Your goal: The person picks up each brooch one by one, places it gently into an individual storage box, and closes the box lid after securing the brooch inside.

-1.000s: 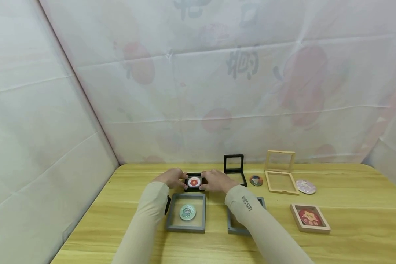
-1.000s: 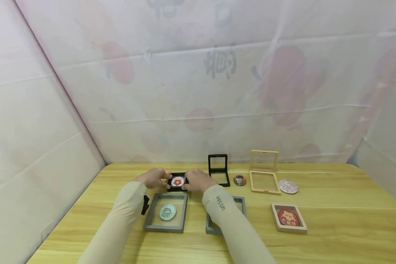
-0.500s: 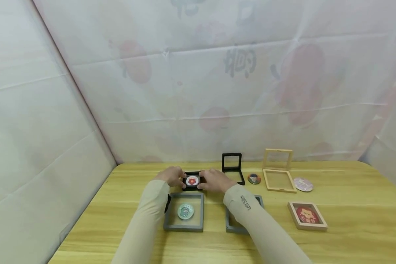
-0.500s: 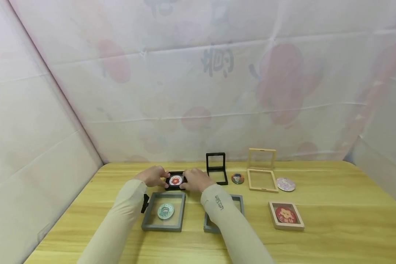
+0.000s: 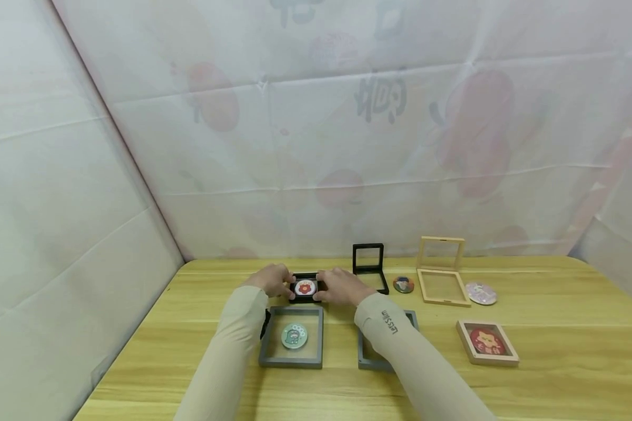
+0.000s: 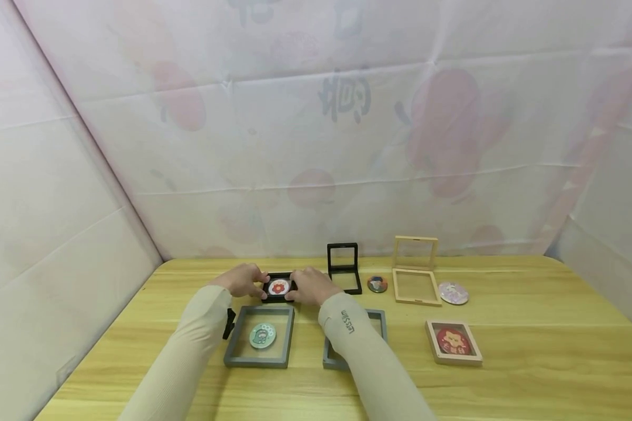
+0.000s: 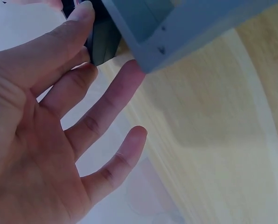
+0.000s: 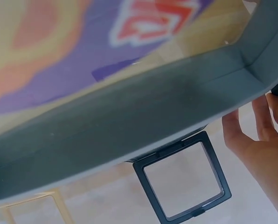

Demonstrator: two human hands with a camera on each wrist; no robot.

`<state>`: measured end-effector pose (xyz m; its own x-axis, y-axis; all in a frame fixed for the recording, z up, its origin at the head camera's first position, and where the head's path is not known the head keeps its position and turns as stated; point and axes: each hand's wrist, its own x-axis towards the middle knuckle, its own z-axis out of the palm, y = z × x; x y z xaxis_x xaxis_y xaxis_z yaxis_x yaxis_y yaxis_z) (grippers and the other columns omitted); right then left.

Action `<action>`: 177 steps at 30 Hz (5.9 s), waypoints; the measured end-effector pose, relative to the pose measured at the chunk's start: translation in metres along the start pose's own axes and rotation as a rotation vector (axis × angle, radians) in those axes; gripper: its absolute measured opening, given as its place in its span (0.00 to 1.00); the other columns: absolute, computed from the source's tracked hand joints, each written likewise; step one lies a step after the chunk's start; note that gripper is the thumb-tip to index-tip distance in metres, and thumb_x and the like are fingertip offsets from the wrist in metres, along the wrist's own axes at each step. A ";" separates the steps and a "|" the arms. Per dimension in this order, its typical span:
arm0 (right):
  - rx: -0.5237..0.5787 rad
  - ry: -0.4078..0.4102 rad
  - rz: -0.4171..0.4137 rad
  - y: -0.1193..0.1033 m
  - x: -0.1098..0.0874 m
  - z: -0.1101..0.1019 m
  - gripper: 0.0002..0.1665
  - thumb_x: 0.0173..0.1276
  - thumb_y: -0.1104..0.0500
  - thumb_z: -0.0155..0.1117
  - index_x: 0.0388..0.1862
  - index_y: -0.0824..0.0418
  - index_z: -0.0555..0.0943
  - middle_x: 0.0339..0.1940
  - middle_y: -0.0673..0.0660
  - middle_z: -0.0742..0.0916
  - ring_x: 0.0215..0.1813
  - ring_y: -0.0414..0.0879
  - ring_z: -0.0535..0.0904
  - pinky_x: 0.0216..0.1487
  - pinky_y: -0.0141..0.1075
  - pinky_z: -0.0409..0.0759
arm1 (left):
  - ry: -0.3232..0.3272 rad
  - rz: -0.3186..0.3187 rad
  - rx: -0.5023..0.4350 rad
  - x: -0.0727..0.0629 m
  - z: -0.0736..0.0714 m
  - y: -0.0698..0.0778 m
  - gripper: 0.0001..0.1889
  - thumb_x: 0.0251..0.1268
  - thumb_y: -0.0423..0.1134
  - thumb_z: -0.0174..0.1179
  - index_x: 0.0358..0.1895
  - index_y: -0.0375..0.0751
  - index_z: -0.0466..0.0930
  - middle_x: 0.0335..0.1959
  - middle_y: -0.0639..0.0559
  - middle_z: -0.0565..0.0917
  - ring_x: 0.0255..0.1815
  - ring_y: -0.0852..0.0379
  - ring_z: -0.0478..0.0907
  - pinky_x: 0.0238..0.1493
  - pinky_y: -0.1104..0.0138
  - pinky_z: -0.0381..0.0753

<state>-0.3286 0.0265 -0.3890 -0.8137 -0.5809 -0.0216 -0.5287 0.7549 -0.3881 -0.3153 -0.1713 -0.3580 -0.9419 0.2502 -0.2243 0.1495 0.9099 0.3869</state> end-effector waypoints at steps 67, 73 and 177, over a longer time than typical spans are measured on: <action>-0.011 0.084 -0.059 0.019 -0.013 -0.024 0.19 0.73 0.57 0.68 0.58 0.65 0.81 0.58 0.62 0.84 0.58 0.57 0.81 0.56 0.51 0.80 | 0.273 0.302 0.217 0.006 0.006 0.025 0.09 0.67 0.42 0.69 0.43 0.41 0.88 0.32 0.54 0.87 0.35 0.56 0.84 0.42 0.58 0.83; 0.000 0.103 -0.082 0.023 -0.014 -0.026 0.16 0.72 0.60 0.68 0.55 0.65 0.84 0.55 0.61 0.86 0.57 0.56 0.82 0.55 0.50 0.81 | 0.280 0.353 0.261 0.003 0.008 0.028 0.07 0.66 0.40 0.69 0.41 0.41 0.88 0.32 0.52 0.87 0.32 0.56 0.83 0.37 0.59 0.83; -0.155 0.146 0.009 0.096 -0.060 -0.055 0.15 0.71 0.61 0.68 0.50 0.70 0.84 0.49 0.65 0.88 0.48 0.58 0.85 0.50 0.50 0.83 | -0.001 0.322 0.340 0.027 0.028 0.094 0.09 0.71 0.40 0.66 0.49 0.46 0.91 0.49 0.55 0.88 0.47 0.59 0.85 0.52 0.62 0.82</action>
<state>-0.3436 0.1504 -0.3738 -0.8387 -0.5324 0.1140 -0.5433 0.8041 -0.2415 -0.3184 -0.0694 -0.3529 -0.8311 0.5376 -0.1421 0.5242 0.8428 0.1222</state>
